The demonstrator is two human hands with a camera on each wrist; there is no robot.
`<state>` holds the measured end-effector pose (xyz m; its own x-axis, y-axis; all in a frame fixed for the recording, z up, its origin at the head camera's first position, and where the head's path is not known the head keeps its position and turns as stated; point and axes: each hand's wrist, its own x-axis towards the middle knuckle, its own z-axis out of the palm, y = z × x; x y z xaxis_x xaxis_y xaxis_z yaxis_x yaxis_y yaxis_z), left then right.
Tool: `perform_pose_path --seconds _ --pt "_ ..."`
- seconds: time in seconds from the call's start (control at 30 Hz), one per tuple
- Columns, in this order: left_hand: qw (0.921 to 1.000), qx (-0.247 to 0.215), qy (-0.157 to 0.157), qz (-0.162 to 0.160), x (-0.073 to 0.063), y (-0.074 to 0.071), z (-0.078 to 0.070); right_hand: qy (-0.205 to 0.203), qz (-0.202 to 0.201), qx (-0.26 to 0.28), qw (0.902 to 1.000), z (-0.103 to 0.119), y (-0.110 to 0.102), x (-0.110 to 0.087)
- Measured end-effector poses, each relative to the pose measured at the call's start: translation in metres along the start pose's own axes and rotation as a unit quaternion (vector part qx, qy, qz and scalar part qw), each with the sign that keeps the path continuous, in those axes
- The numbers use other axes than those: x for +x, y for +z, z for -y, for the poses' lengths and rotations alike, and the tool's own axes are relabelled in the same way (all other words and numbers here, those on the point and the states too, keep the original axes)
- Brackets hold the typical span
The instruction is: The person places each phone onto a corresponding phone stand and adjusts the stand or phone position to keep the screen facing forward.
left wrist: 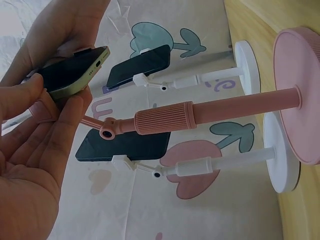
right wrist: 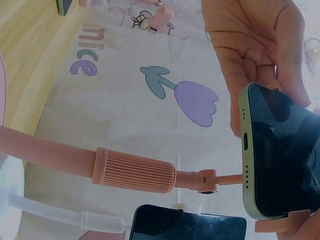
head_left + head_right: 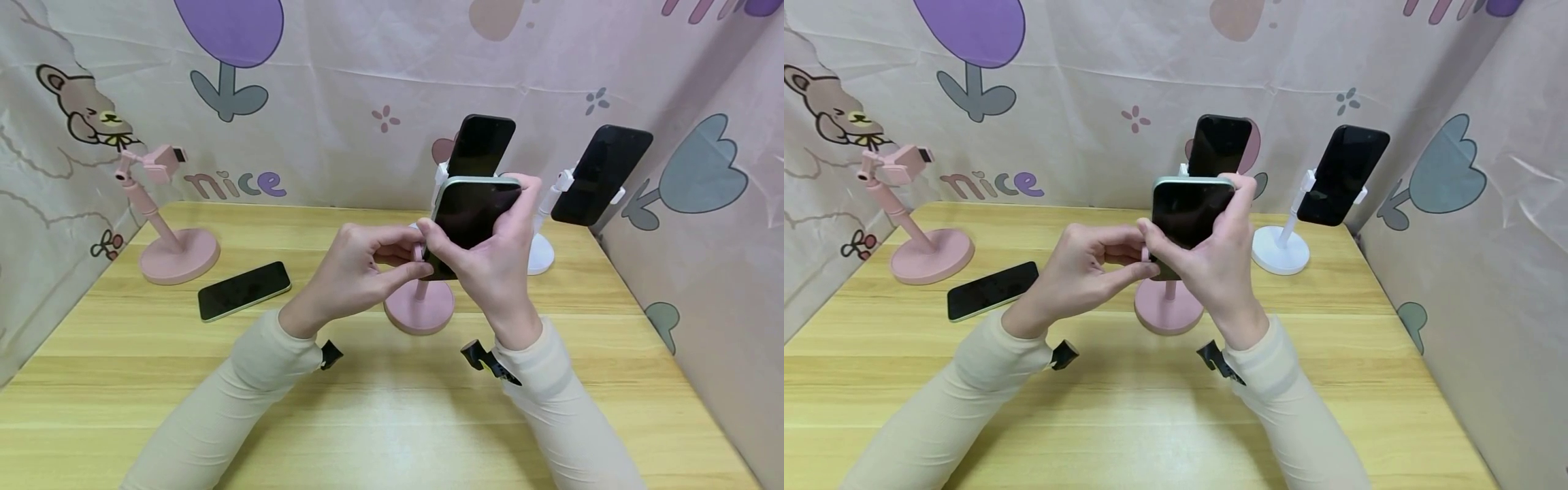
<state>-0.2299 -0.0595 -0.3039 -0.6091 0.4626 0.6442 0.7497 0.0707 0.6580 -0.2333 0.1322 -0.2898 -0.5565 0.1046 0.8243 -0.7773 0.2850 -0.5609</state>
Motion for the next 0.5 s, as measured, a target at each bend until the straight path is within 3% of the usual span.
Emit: perform_pose_path --seconds 0.5 --pt "0.9999 -0.008 -0.013 -0.006 -0.0001 0.0003 0.0017 0.012 0.034 -0.001 0.9994 -0.0049 -0.0023 -0.0088"
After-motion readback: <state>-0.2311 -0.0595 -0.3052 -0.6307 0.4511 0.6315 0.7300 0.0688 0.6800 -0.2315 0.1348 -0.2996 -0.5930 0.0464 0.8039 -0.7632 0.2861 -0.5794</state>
